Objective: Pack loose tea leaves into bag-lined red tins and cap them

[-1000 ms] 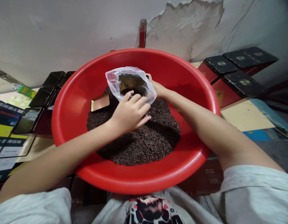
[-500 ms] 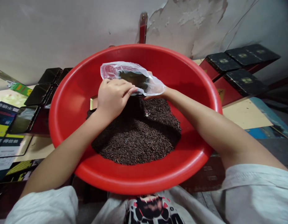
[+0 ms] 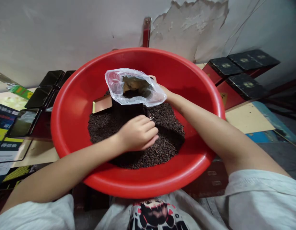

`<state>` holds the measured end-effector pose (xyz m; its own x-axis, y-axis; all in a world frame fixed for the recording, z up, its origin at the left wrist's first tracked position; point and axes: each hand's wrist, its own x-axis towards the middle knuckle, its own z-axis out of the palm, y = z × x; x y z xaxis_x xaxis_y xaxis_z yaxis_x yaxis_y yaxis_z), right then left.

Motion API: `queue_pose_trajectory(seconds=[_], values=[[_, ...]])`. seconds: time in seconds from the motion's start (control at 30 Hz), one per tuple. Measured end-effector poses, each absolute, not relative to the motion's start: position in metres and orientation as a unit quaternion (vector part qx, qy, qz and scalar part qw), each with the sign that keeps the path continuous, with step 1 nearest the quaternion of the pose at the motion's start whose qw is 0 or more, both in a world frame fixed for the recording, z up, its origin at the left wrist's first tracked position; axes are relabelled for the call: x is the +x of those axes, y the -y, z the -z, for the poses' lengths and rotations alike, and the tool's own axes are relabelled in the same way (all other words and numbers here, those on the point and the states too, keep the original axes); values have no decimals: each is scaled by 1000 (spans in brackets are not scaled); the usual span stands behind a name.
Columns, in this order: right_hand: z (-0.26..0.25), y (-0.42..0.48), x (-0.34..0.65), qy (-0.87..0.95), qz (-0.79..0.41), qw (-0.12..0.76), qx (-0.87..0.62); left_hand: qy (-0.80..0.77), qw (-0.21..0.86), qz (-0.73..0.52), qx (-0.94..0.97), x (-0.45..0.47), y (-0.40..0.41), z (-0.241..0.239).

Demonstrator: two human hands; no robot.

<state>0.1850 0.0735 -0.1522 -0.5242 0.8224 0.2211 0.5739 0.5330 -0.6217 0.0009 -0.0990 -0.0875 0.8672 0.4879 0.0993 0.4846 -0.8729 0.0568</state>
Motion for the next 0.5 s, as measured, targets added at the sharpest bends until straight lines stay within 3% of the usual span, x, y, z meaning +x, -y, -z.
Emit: queue_pose_trajectory(seconds=[0.2,0.4,0.5], values=[[149,-65,185,843,-226,271,-406,-519,247,145,805,9,77,159],[148,-71,190,846,-252,238,-406,-514,371,145,760,2,68,167],[145,-71,192,851,-262,223,-397,-493,383,149,767,8,71,159]])
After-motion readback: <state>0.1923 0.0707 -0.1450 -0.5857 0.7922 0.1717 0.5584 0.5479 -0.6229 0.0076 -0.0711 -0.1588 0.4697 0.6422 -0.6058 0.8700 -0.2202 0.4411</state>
